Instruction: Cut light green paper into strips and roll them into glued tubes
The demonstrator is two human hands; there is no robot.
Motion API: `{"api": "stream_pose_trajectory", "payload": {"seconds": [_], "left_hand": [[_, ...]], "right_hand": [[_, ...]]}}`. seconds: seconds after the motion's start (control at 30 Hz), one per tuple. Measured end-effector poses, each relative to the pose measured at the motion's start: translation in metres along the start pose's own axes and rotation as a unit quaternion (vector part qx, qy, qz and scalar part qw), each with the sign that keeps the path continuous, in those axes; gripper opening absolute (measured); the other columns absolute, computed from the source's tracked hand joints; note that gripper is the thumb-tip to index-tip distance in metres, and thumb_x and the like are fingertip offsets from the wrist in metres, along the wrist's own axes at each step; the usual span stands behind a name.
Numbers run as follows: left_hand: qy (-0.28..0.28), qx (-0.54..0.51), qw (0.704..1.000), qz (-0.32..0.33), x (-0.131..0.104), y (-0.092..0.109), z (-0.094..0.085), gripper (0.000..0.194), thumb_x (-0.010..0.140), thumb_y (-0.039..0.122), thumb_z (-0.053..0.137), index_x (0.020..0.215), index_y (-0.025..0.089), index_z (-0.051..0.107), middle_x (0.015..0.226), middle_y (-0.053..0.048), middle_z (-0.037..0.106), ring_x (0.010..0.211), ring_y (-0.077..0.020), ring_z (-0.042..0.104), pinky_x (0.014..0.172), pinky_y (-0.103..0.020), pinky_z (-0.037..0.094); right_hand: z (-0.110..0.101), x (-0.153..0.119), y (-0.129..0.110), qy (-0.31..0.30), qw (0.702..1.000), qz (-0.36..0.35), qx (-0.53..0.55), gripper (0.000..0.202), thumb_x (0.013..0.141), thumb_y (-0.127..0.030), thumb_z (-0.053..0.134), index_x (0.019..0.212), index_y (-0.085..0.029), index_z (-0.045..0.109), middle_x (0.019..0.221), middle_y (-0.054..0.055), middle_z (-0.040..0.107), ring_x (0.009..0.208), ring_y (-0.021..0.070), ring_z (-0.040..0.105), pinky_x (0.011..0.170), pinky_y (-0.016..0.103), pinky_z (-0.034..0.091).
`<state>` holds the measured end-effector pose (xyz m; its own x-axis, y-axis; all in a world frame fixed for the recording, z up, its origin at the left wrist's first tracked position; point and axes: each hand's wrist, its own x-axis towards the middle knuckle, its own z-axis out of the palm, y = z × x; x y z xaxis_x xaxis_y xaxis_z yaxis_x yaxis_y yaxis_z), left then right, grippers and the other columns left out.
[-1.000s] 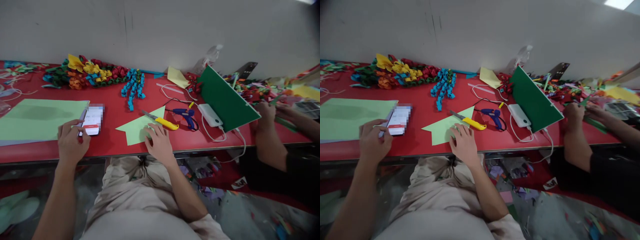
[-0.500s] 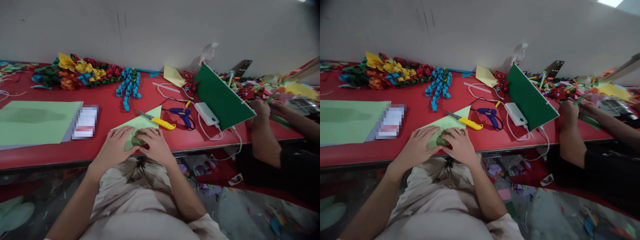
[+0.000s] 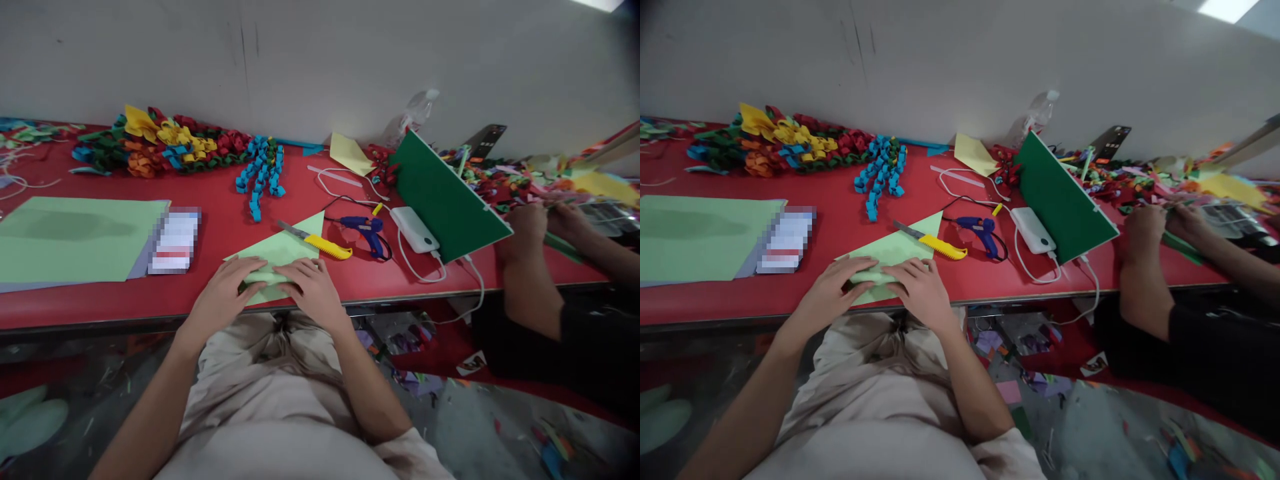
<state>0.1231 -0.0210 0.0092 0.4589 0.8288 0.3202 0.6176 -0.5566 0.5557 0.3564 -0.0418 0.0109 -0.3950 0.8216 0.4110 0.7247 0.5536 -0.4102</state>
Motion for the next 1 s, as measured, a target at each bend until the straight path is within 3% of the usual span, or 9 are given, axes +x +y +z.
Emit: {"api": "stream_pose_trajectory", "payload": {"seconds": [0.23, 0.4, 0.53, 0.6, 0.67, 0.73, 0.83, 0.9, 1.0], "left_hand": [[0.029, 0.032, 0.999, 0.028, -0.003, 0.011, -0.004, 0.034, 0.099, 0.03, 0.056, 0.132, 0.025, 0.06, 0.128, -0.006, 0.07, 0.119, -0.0247, 0.063, 0.103, -0.041, 0.043], [0.126, 0.0, 0.992, -0.013, -0.005, 0.012, -0.004, 0.024, 0.095, 0.016, 0.052, 0.105, 0.024, 0.072, 0.105, -0.003, 0.076, 0.101, -0.0207, 0.068, 0.091, -0.035, 0.05], [0.219, -0.026, 0.975, -0.033, -0.009, 0.015, -0.006, 0.024, 0.094, 0.015, 0.054, 0.106, 0.024, 0.073, 0.107, -0.004, 0.076, 0.1, -0.02, 0.07, 0.091, -0.035, 0.054], [0.251, -0.017, 0.968, -0.006, -0.013, 0.015, -0.008, 0.025, 0.094, 0.014, 0.053, 0.107, 0.024, 0.072, 0.111, -0.005, 0.076, 0.105, -0.0202, 0.07, 0.096, -0.037, 0.054], [0.221, 0.013, 0.975, 0.032, -0.017, 0.013, -0.01, 0.03, 0.095, 0.01, 0.05, 0.108, 0.026, 0.072, 0.115, -0.004, 0.076, 0.111, -0.0205, 0.068, 0.101, -0.04, 0.053], [0.123, 0.046, 0.989, 0.061, -0.021, 0.008, -0.011, 0.039, 0.095, 0.006, 0.044, 0.113, 0.026, 0.071, 0.124, -0.004, 0.073, 0.119, -0.0214, 0.065, 0.104, -0.043, 0.05], [-0.027, 0.073, 0.994, 0.08, -0.022, 0.002, -0.015, 0.053, 0.091, 0.0, 0.035, 0.122, 0.026, 0.069, 0.142, -0.003, 0.064, 0.133, -0.0232, 0.055, 0.106, -0.046, 0.047], [-0.045, 0.076, 0.994, 0.063, -0.015, 0.003, -0.019, 0.056, 0.09, -0.001, 0.031, 0.12, 0.026, 0.069, 0.146, -0.002, 0.06, 0.137, -0.0234, 0.052, 0.107, -0.047, 0.046], [0.011, 0.103, 0.995, -0.012, 0.008, 0.006, -0.022, 0.046, 0.096, 0.008, 0.035, 0.125, 0.025, 0.066, 0.14, -0.007, 0.063, 0.128, -0.026, 0.056, 0.104, -0.048, 0.048]], "right_hand": [[0.001, -0.005, 0.001, 0.076, 0.996, 0.012, 0.049, 0.031, 0.104, -0.03, 0.051, 0.133, -0.026, 0.062, 0.122, 0.005, 0.073, 0.111, 0.0202, 0.062, 0.094, 0.037, 0.041], [-0.003, -0.004, -0.001, 0.038, 0.996, 0.045, 0.06, 0.041, 0.1, -0.035, 0.058, 0.14, -0.025, 0.056, 0.13, 0.007, 0.069, 0.12, 0.0233, 0.059, 0.1, 0.038, 0.043], [-0.005, -0.001, -0.004, 0.013, 0.998, 0.043, 0.032, 0.05, 0.1, -0.032, 0.057, 0.149, -0.025, 0.047, 0.141, 0.009, 0.062, 0.128, 0.025, 0.054, 0.106, 0.041, 0.041], [-0.005, -0.001, -0.004, 0.04, 0.998, 0.045, 0.027, 0.047, 0.102, -0.027, 0.05, 0.149, -0.023, 0.046, 0.142, 0.01, 0.06, 0.129, 0.0245, 0.053, 0.108, 0.042, 0.04], [-0.005, -0.004, -0.001, 0.103, 0.993, 0.058, 0.025, 0.042, 0.103, -0.019, 0.041, 0.144, -0.022, 0.051, 0.14, 0.011, 0.06, 0.129, 0.0231, 0.053, 0.108, 0.041, 0.041], [-0.009, -0.008, 0.005, 0.153, 0.985, 0.079, 0.005, 0.041, 0.101, -0.013, 0.037, 0.136, -0.022, 0.057, 0.134, 0.011, 0.063, 0.127, 0.0224, 0.054, 0.107, 0.041, 0.042], [-0.019, -0.011, 0.014, 0.126, 0.984, 0.102, -0.07, 0.038, 0.1, -0.012, 0.04, 0.13, -0.023, 0.061, 0.133, 0.01, 0.064, 0.125, 0.0249, 0.054, 0.105, 0.043, 0.041], [-0.027, -0.01, 0.021, 0.075, 0.985, 0.102, -0.121, 0.038, 0.1, -0.014, 0.042, 0.132, -0.024, 0.061, 0.141, 0.01, 0.06, 0.13, 0.0267, 0.05, 0.106, 0.046, 0.039], [-0.034, -0.001, 0.032, 0.033, 0.979, 0.101, -0.172, 0.04, 0.1, -0.019, 0.046, 0.138, -0.025, 0.056, 0.149, 0.011, 0.053, 0.136, 0.03, 0.045, 0.107, 0.05, 0.036]]}}
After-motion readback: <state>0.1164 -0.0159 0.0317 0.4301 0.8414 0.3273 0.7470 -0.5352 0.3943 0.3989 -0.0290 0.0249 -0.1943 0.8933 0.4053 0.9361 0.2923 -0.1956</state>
